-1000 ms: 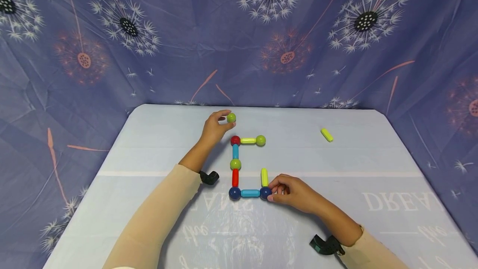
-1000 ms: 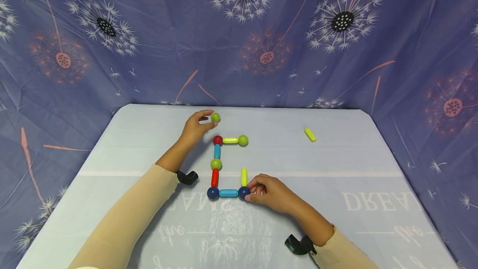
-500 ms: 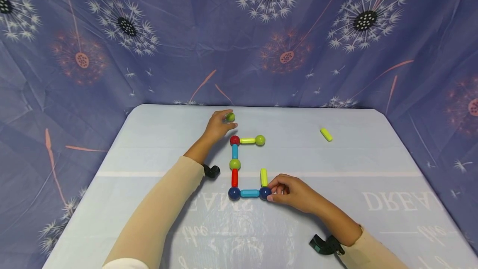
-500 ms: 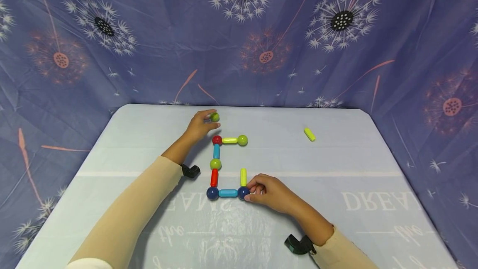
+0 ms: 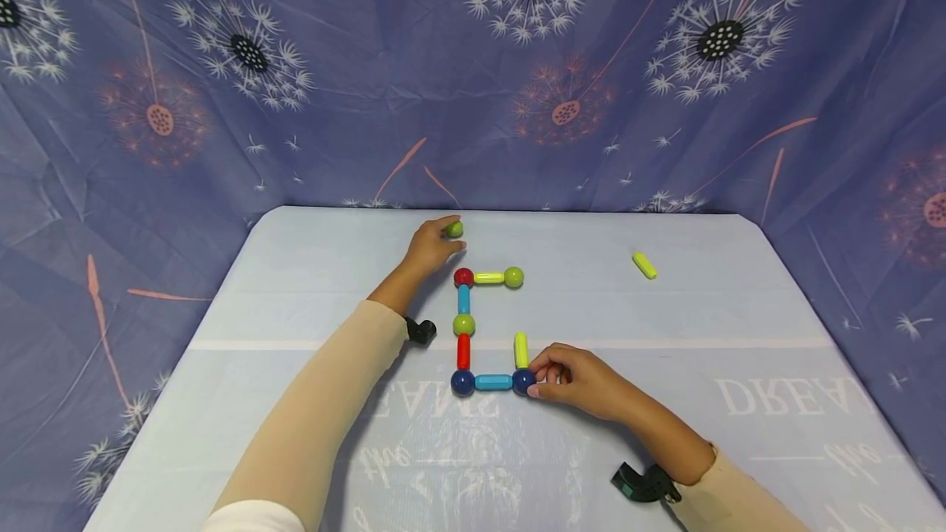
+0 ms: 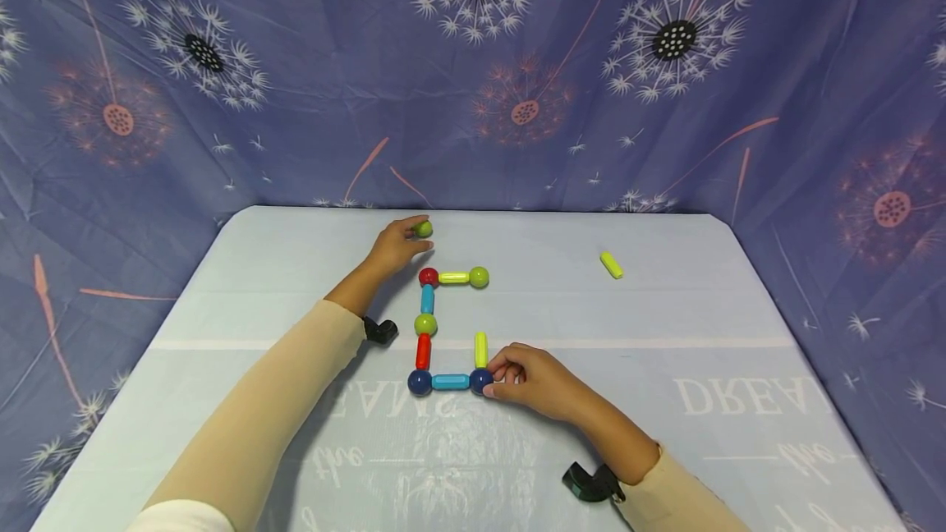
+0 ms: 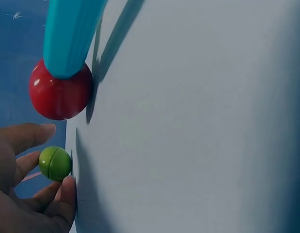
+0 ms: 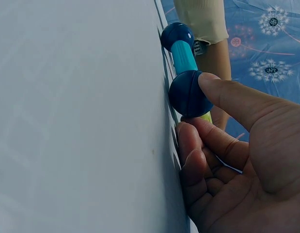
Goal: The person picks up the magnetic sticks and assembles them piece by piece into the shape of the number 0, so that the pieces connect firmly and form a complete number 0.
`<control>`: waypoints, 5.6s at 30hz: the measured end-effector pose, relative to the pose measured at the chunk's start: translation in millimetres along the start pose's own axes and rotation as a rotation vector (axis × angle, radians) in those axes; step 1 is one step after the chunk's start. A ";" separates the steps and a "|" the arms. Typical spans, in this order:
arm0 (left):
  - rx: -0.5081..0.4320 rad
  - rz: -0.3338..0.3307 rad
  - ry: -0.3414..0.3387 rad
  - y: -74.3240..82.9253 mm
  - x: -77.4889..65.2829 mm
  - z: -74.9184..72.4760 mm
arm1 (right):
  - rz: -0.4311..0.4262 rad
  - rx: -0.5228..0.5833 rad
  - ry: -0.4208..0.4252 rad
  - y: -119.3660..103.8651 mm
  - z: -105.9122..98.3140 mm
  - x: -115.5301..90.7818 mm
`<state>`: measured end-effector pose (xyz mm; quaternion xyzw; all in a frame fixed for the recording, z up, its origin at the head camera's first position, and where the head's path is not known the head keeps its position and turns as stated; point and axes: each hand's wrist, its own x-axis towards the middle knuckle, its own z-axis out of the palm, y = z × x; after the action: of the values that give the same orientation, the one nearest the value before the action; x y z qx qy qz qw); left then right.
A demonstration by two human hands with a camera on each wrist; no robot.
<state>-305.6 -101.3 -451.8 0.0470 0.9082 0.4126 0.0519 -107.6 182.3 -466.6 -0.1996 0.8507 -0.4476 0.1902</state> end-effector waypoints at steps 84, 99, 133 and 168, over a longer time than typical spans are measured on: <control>-0.347 0.100 -0.268 33.8 -100.8 12.1 | -0.027 -0.017 0.004 0.0 1.0 0.2; -0.230 0.162 -0.417 40.1 -105.0 26.0 | -0.027 -0.024 0.004 0.3 0.3 1.0; 0.075 0.340 -0.376 41.8 -113.7 42.7 | -0.031 -0.004 0.001 1.6 1.6 0.6; -0.044 0.309 -0.153 41.7 -113.9 -0.5 | -0.030 -0.026 0.000 -1.5 1.0 0.1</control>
<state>-191.2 -89.0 -413.7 0.2160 0.8744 0.4306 0.0578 -106.9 180.8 -465.9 -0.2151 0.8532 -0.4394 0.1809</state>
